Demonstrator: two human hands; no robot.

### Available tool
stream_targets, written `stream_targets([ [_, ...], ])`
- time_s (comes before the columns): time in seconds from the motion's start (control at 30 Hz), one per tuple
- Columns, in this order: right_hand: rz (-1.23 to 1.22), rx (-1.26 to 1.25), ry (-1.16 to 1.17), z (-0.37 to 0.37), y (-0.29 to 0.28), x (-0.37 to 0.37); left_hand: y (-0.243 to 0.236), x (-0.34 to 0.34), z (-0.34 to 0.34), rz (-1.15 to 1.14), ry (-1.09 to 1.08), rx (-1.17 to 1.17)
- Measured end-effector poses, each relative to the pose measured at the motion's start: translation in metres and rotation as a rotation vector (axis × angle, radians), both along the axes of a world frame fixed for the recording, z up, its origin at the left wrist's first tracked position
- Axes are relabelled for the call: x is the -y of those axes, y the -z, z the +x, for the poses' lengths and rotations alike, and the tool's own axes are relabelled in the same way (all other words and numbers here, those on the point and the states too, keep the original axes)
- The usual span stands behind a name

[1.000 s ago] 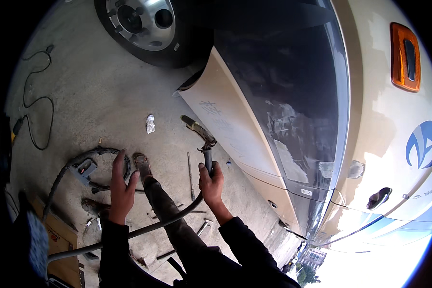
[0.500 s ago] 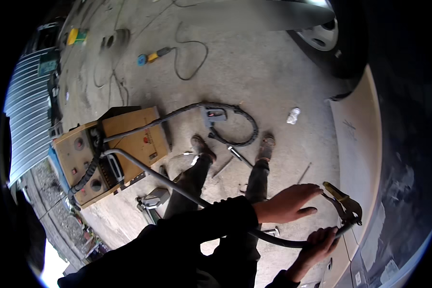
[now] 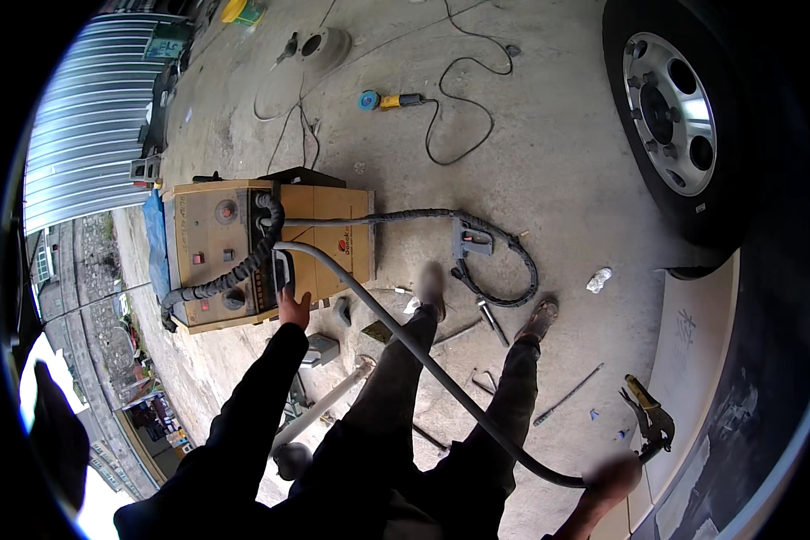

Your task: The person uses an angle grinder to sand a damaged area on the side of a beige van. They then use a pneumatic hammer to chip away at the bodywork and a welding torch to heat the metal surface. The person switches between tools to prepare the vehicle panel for further repair.

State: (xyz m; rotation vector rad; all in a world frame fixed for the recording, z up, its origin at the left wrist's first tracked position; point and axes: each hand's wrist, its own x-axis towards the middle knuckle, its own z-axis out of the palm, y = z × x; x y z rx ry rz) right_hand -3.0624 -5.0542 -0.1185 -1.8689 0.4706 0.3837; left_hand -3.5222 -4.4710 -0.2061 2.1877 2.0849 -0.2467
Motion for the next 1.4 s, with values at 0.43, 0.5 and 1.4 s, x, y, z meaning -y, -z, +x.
stream_targets([
  [0.43,-0.113,-0.113,0.025,-0.069,-0.026,-0.011,0.03,-0.12,-0.02,-0.747,-0.702,0.796],
  [0.5,0.024,-0.255,0.163,-0.082,-0.008,-0.006,0.002,-0.123,-0.058,-0.639,-0.595,1.064],
  [1.4,-0.019,-0.338,0.062,-0.14,-0.03,-0.082,0.04,-0.083,-0.057,-0.323,-0.116,0.709],
])
